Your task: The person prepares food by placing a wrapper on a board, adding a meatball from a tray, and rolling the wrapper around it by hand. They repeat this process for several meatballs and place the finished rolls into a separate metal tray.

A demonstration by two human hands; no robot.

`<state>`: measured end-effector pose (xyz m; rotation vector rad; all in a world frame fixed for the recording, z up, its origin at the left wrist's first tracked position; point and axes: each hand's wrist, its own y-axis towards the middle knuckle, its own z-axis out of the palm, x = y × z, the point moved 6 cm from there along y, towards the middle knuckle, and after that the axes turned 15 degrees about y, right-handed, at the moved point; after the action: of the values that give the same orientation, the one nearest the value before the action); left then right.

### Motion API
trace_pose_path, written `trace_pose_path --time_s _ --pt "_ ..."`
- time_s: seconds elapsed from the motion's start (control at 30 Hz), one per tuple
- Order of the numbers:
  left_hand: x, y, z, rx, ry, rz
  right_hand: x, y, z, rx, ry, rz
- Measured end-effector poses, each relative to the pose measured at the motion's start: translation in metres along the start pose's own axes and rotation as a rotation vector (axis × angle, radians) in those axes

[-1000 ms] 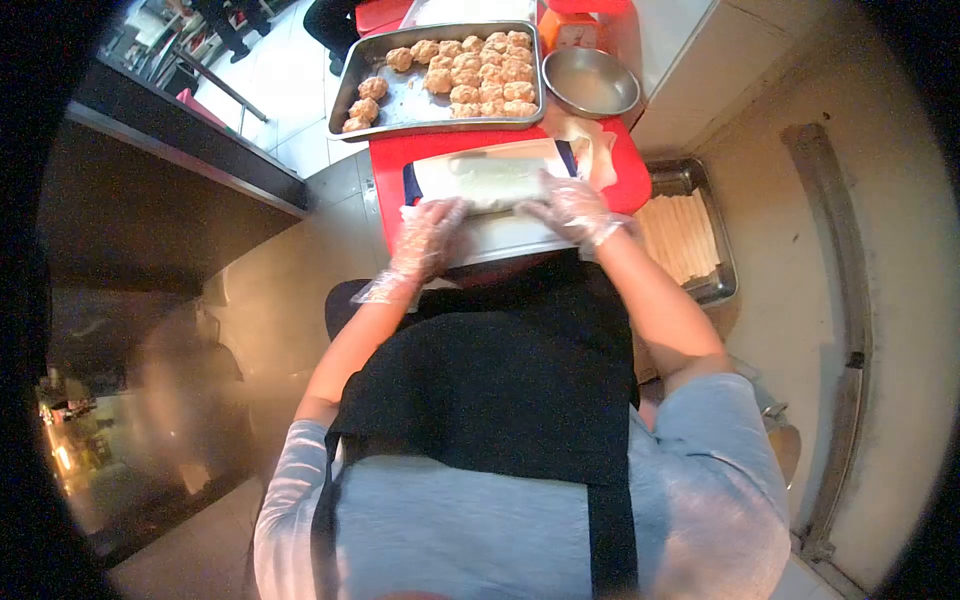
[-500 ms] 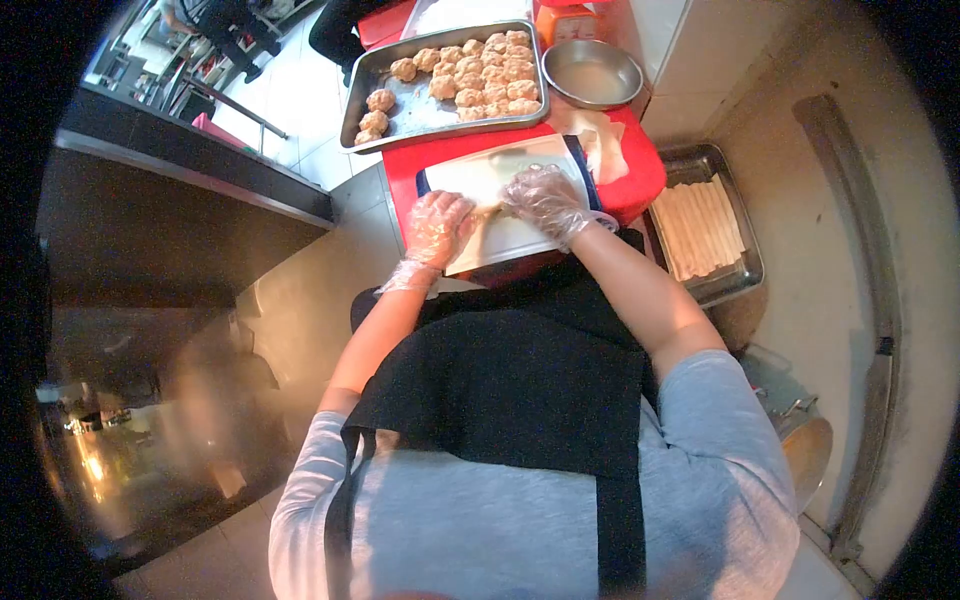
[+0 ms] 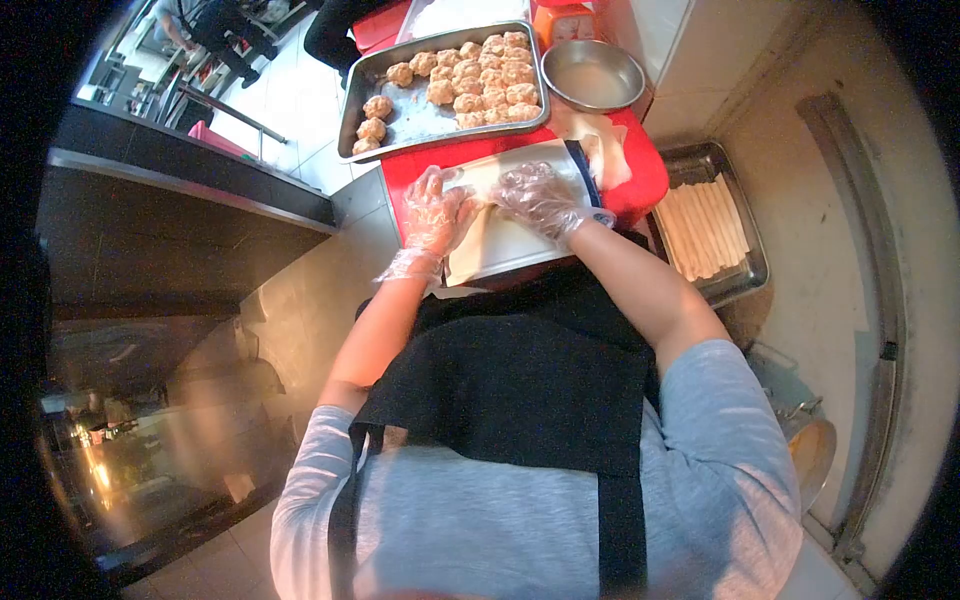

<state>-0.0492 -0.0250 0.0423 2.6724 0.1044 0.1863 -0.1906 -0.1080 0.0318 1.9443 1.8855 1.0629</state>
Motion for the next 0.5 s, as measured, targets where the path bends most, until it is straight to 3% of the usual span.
trace_pose_path --time_s 0.1,0.3,0.4,0.5 --pt "0.002 0.007 0.001 0.043 0.049 -0.001 -0.021 0.0 0.01 0.099 0.014 0.179" --pt "-0.006 0.017 0.005 -0.011 0.079 0.014 -0.042 0.012 0.009 0.185 -0.081 0.249" --pt "0.003 0.03 0.017 0.032 0.076 -0.016 -0.034 0.007 -0.017 -0.038 -0.023 0.15" --pt "0.007 0.043 0.019 0.053 0.037 -0.053 -0.051 0.006 -0.013 0.02 -0.047 0.202"
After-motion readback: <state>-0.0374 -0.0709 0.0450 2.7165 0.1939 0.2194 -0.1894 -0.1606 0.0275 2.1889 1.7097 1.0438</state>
